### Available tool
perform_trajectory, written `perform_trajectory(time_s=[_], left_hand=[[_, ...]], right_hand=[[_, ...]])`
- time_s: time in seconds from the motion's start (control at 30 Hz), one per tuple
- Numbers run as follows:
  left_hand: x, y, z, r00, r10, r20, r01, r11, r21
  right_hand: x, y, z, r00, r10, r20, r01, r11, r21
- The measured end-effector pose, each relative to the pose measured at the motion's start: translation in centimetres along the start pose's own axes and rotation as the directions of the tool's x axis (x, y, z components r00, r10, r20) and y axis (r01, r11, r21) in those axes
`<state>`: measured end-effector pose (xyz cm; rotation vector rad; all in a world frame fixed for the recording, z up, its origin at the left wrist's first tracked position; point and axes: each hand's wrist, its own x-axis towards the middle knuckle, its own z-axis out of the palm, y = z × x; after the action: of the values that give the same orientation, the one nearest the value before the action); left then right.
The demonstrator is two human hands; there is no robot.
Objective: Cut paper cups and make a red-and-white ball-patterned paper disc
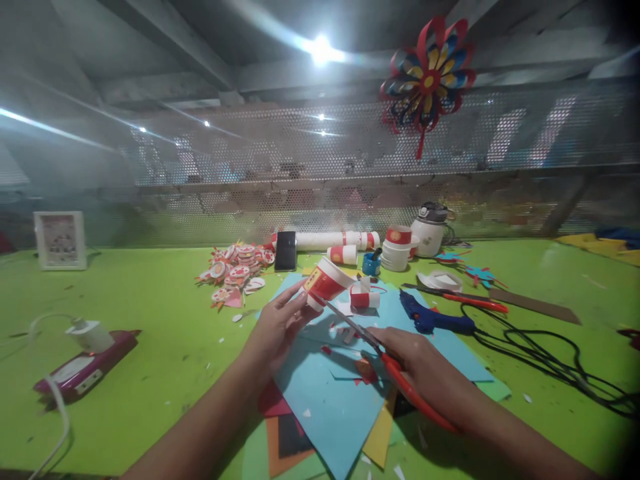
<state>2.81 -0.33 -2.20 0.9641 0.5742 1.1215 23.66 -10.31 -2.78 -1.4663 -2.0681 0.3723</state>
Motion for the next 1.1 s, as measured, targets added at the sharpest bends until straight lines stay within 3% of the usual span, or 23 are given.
perform_trajectory(time_s=[0.53, 0.8, 1.1], left_hand=[[-0.10, -0.65, 0.09, 0.997, 0.014, -0.075, -0.006, 0.995, 0.097], [-0.03, -0.47, -0.23, 0.998, 0.038, -0.045, -0.033, 0.995, 0.097], [-0.05, -0.65, -0.03, 0.993, 0.117, -0.021, -0.109, 0.967, 0.228]], right_hand=[[-0.29, 0.95, 0.55, 1.000, -0.006, -0.016, 0.003, 0.986, -0.168], [-0.11, 0.55, 0.59, 1.000, -0.024, -0.018, 0.022, 0.993, -0.115], [-0.01, 0.64, 0.33, 1.000, -0.029, 0.000, 0.029, 0.997, -0.066]])
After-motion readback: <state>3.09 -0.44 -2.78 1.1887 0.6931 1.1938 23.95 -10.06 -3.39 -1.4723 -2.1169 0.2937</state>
